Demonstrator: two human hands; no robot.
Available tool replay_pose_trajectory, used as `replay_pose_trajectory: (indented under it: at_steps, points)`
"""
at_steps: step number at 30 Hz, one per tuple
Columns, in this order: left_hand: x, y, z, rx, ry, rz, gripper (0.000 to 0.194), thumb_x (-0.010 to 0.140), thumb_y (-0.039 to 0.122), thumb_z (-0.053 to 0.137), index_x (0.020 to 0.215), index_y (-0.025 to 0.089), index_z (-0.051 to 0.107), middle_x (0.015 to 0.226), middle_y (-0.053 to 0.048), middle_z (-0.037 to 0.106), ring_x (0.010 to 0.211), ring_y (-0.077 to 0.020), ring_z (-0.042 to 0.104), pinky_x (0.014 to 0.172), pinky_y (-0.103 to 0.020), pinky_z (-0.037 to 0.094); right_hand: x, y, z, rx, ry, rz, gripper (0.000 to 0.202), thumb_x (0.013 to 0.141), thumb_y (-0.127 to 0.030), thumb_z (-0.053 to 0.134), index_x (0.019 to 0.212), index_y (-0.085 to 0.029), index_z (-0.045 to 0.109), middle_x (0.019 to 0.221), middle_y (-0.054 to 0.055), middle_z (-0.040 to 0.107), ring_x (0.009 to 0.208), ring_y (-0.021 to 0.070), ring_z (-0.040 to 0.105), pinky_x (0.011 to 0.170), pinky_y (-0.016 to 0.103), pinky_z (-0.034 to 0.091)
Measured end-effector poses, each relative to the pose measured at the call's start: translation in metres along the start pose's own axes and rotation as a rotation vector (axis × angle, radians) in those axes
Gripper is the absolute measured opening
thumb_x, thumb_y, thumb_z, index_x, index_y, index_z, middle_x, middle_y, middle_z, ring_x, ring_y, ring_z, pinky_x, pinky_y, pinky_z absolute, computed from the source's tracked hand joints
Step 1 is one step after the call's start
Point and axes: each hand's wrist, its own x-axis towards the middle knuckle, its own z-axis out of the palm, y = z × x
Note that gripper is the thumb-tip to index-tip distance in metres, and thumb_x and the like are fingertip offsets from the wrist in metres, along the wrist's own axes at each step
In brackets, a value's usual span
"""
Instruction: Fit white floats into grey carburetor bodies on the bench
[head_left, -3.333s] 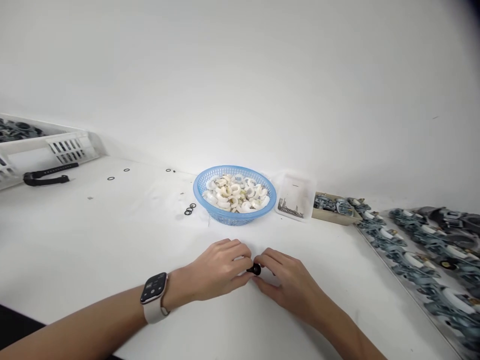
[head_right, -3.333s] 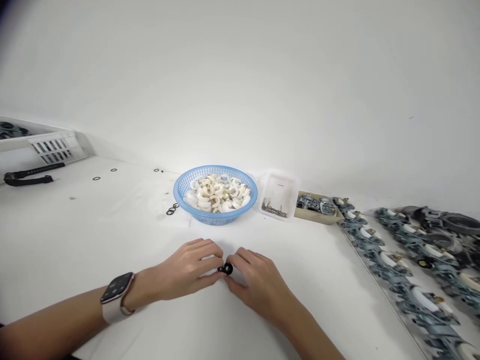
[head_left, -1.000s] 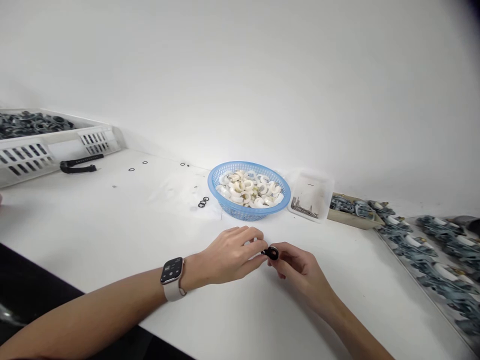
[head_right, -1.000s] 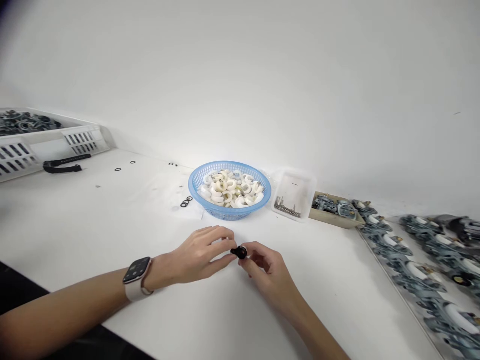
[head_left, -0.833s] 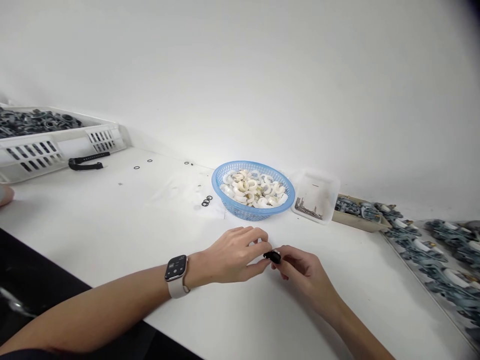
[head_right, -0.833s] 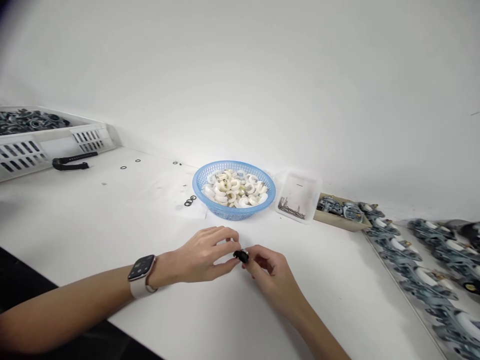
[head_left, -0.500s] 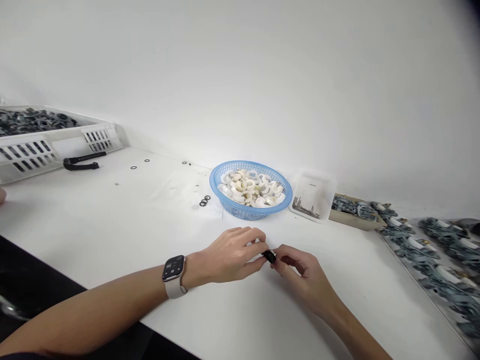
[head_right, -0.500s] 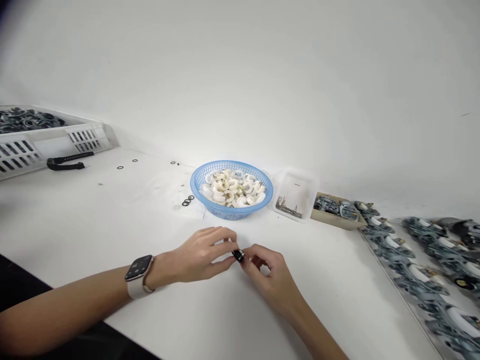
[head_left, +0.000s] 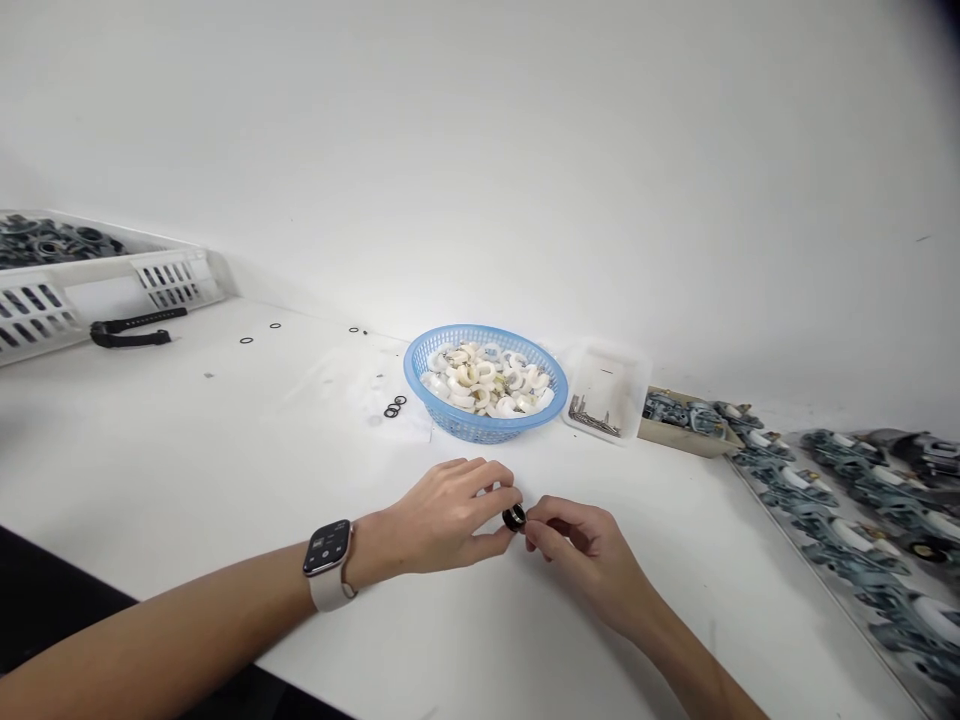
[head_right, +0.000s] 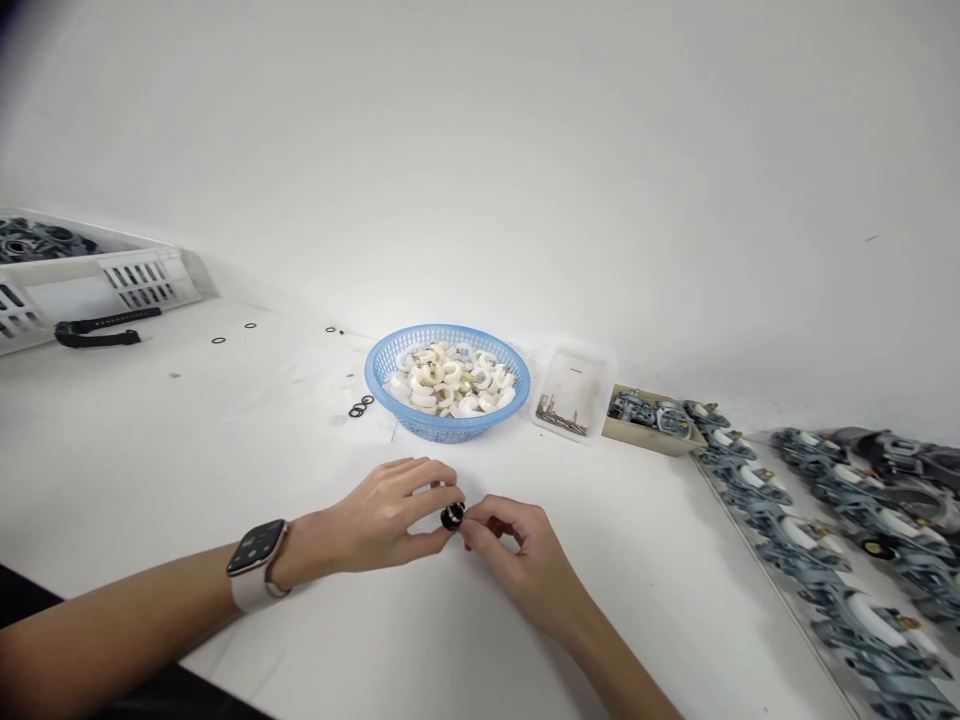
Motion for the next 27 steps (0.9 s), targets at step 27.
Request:
replay_pose_trajectory:
  at_steps: [27]
  points:
    - [0.0035,0.0002,-0.0030,-0.046,0.055,-0.030,0.021,0.102,0.037,0.058,0.096,0.017,0.063,0.085,-0.002,0.069,0.071,-0.0155,0.065,0.061,-0.029,0.045,-0.0006,0.0018,-0.0017,-0.150,0.103,-0.137,0.026,0.098,-0.040,0.055,0.087,-0.021,0.070,0.075,0.002,0.065,0.068,0.0163,0.056,0.064,0.029,0.046]
